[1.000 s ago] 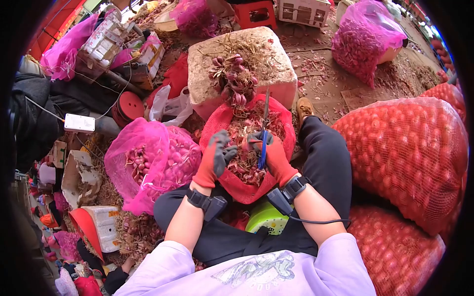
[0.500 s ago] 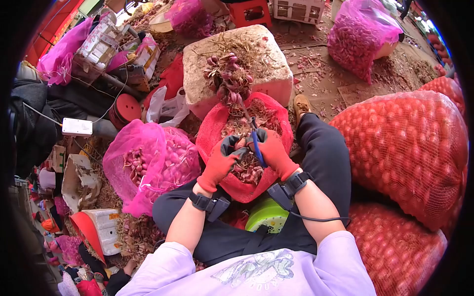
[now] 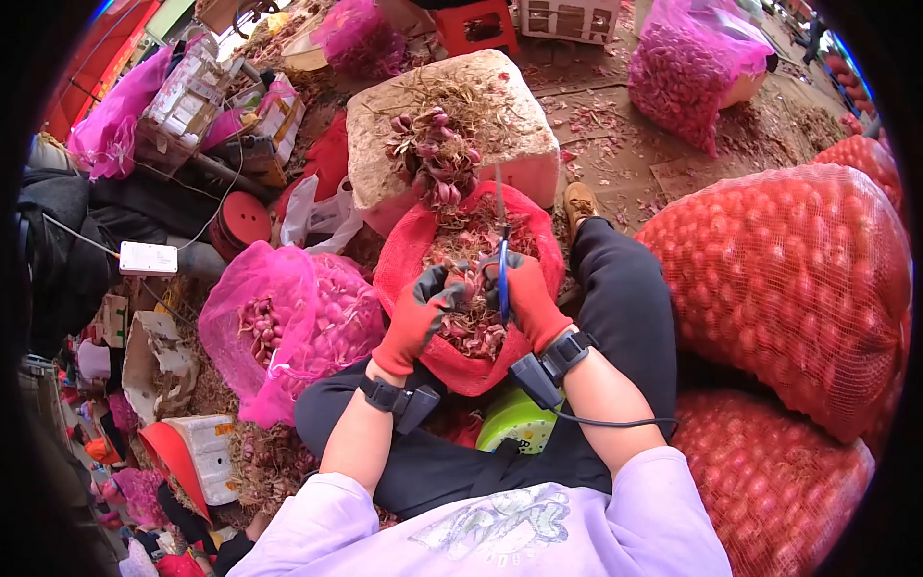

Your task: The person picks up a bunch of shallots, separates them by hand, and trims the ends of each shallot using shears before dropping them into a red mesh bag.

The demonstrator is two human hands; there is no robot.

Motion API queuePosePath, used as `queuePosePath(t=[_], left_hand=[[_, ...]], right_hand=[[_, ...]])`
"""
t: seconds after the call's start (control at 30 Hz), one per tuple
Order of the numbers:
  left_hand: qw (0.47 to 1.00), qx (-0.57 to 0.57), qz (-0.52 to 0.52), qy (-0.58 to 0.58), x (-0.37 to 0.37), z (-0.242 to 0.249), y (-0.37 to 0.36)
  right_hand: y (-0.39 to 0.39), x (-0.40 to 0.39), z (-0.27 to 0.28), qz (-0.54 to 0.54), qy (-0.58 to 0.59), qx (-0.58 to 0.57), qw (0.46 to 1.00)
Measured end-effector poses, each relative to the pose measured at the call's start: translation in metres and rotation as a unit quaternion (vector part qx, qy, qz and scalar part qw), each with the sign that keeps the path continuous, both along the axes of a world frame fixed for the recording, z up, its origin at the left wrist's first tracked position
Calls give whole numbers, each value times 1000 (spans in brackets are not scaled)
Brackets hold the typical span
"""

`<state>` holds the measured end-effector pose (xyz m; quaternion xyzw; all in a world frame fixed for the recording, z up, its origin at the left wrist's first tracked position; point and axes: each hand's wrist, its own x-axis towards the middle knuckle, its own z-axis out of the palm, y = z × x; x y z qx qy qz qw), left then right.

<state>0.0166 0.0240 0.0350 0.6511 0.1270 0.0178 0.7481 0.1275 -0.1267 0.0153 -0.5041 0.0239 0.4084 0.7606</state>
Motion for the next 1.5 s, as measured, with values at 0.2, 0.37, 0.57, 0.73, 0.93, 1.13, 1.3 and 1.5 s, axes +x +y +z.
queuePosePath(t=[0.2,0.37,0.57,0.73,0.93,1.13,1.3,1.5], left_hand=[[995,-99,25,4,1,26,1],[999,-14,5,-50,-1,9,-1],[987,139,-64,-47,-6,-11,8],[995,-100,-21,22,-8,6,5],[996,-86,-14,21,-1,11,-6],[989,-140,49,-30,5,20,-6],[961,-231,78,-128,6,24,3],[969,-194,62,-141,3,13,-4]], right_hand=[[-9,16,5,37,-5,85,996],[-3,5,40,116,-324,-30,938],[-2,-2,60,184,-502,-169,828],[-5,4,40,143,-474,-107,862],[-7,1,45,104,-196,-4,975],[-1,6,3,57,-231,-87,967],[-7,10,11,1,-65,3,998],[4,-8,35,86,-202,28,975]])
